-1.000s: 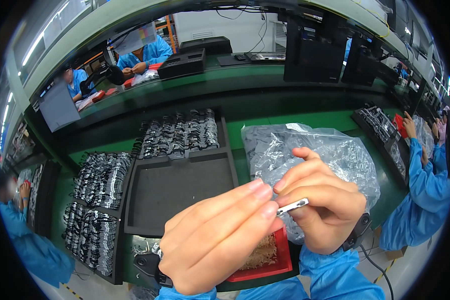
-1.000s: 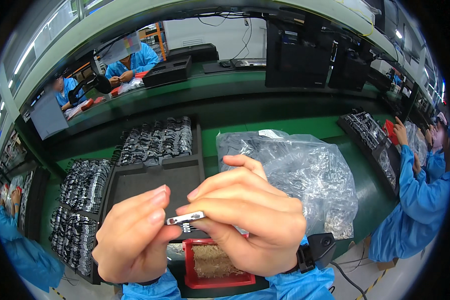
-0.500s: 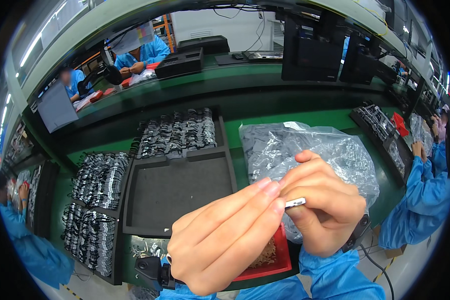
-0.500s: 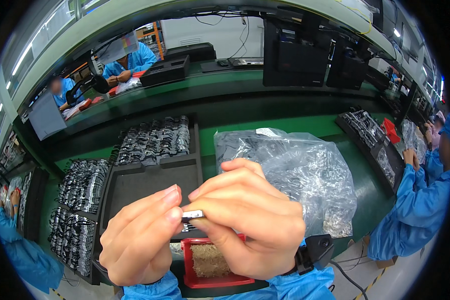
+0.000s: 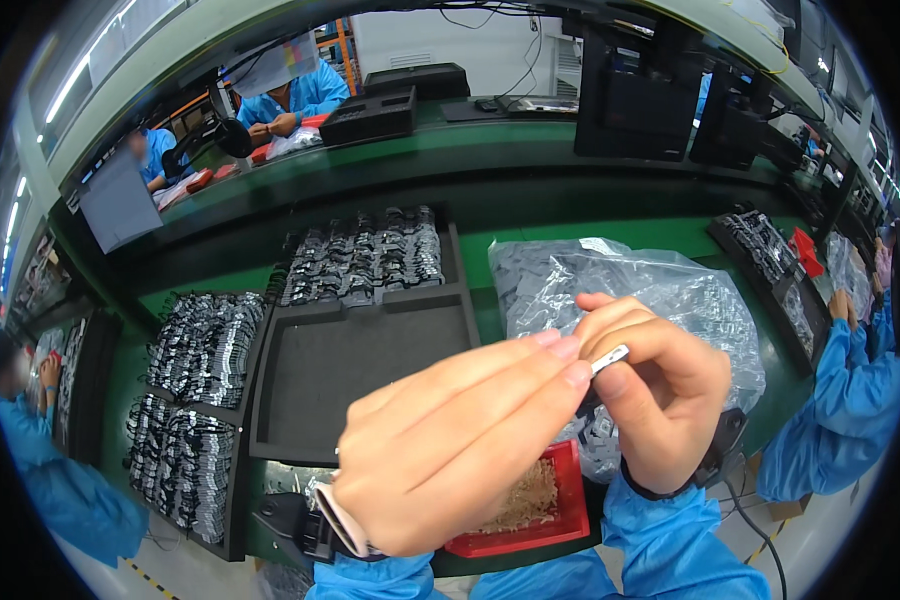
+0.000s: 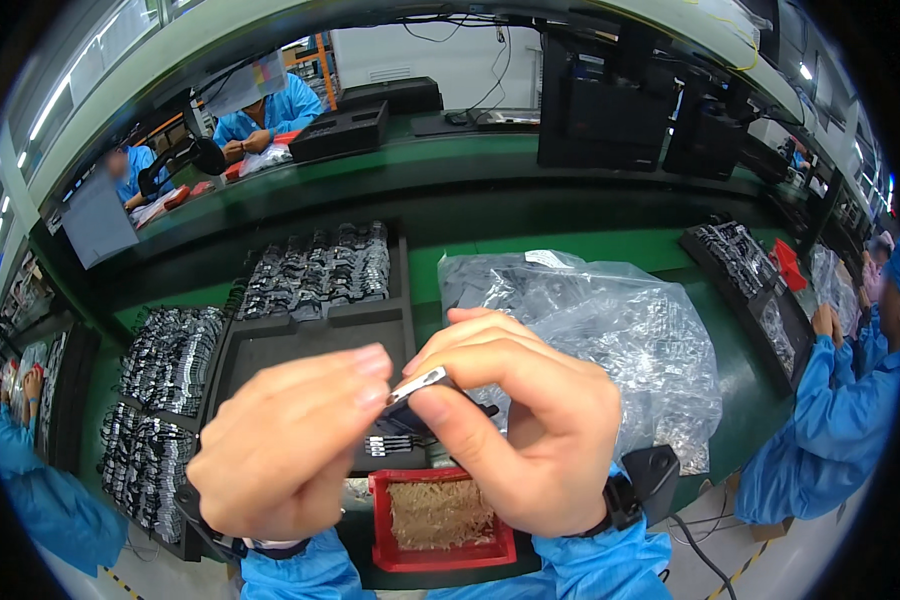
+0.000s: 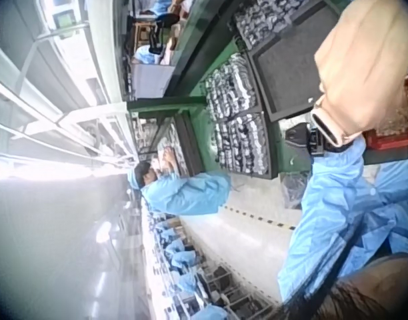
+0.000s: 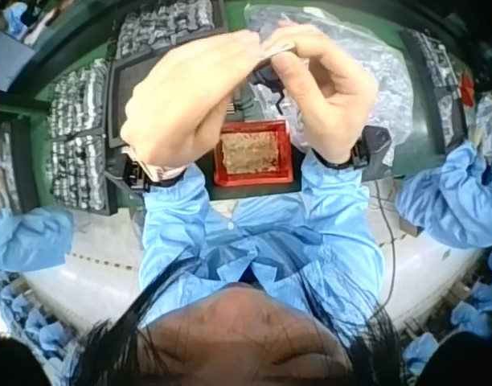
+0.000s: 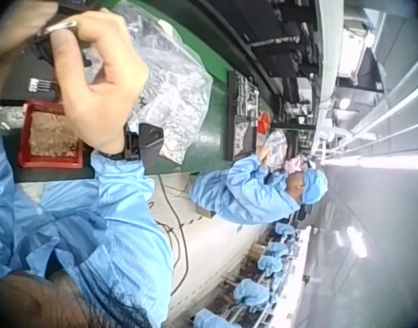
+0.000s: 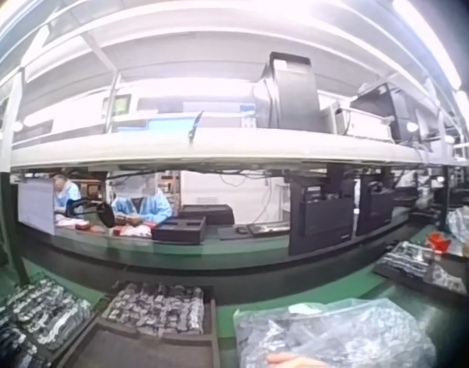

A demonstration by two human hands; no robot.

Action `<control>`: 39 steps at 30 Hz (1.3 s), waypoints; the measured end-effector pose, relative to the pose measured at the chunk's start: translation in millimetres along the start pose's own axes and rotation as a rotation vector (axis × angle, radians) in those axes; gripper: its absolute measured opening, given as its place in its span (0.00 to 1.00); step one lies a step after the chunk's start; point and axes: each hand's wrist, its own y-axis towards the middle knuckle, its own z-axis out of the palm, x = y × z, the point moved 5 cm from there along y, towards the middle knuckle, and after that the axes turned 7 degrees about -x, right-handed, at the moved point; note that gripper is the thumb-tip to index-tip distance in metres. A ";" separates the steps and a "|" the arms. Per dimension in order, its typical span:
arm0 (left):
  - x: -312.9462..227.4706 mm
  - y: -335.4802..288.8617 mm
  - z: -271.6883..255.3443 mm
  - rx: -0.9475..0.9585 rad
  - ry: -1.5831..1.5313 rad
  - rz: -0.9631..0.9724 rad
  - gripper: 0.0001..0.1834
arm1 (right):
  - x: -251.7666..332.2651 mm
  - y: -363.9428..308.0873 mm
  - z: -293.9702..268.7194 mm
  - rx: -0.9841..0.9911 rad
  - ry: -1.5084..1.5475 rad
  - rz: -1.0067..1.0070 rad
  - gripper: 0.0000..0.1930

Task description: Assembling small plastic parts and ribbon cables for an electronic sensor housing.

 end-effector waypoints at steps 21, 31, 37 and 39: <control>45.4 -90.8 -8.7 0.452 0.417 -0.348 0.08 | -24.0 21.6 -31.4 -0.060 0.091 0.283 0.09; 59.8 -131.7 1.5 0.573 0.426 -0.500 0.05 | -13.1 19.6 -25.8 -0.029 0.001 0.224 0.13; 58.6 -144.4 4.8 0.653 0.359 -0.509 0.09 | -11.7 18.7 -27.0 -0.044 0.011 0.206 0.12; 57.6 -144.1 5.0 0.669 0.339 -0.523 0.10 | -11.7 18.5 -27.0 -0.043 0.012 0.204 0.12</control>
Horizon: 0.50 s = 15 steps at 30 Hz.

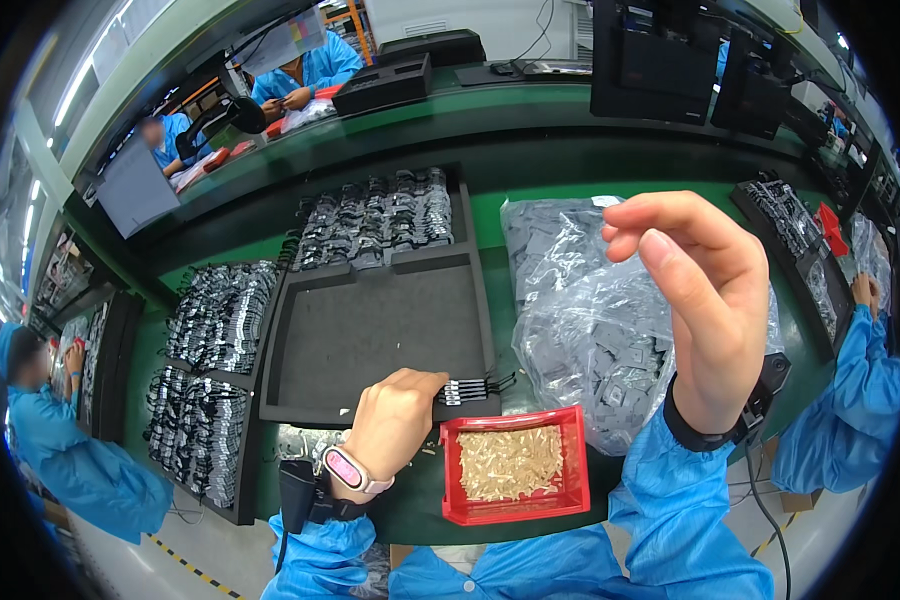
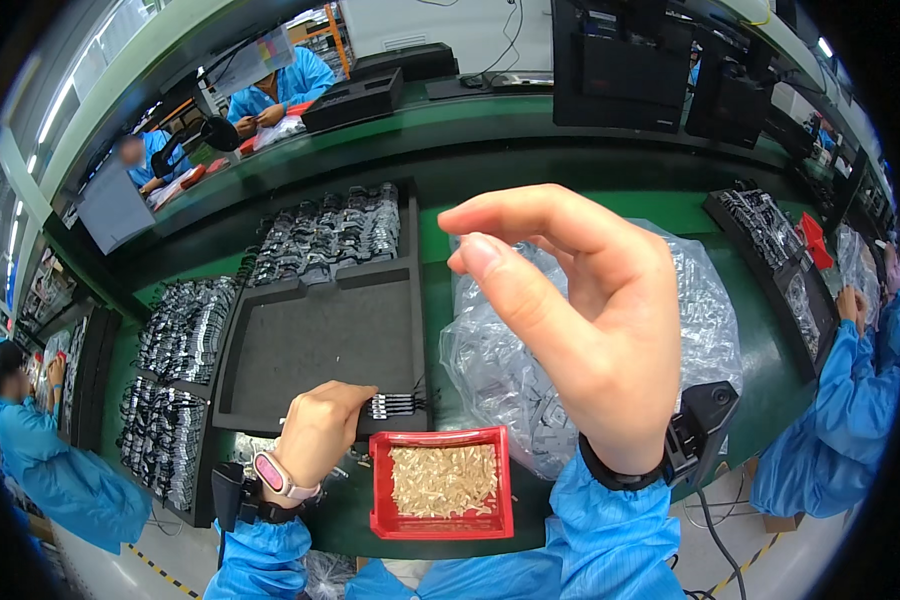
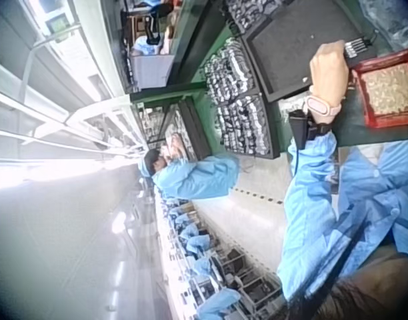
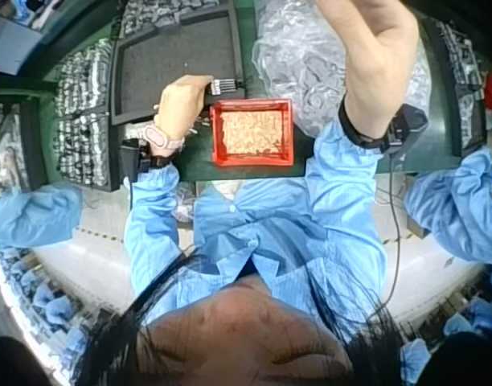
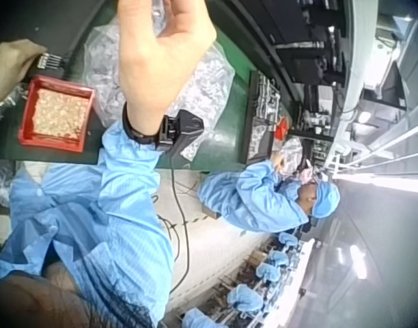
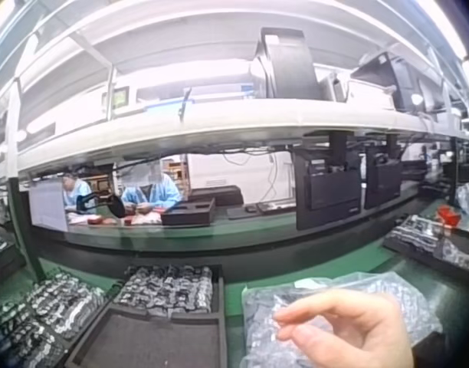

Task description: Assembling small plastic parts and ribbon cables for an electronic sensor housing.

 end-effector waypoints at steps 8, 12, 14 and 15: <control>-3.3 1.0 -17.9 -0.053 -0.019 -0.029 0.14 | -0.7 0.6 2.9 0.033 -0.045 -0.016 0.12; 2.6 -5.8 -30.3 -0.076 0.004 -0.040 0.13 | -0.3 -1.5 4.6 0.059 -0.029 -0.011 0.12; 6.1 -12.2 -37.0 -0.092 0.020 -0.057 0.12 | -1.5 -3.0 2.8 0.030 -0.054 0.022 0.12; 8.6 -15.8 -39.1 -0.054 0.032 -0.083 0.10 | -1.0 -2.8 1.1 0.040 -0.060 0.024 0.12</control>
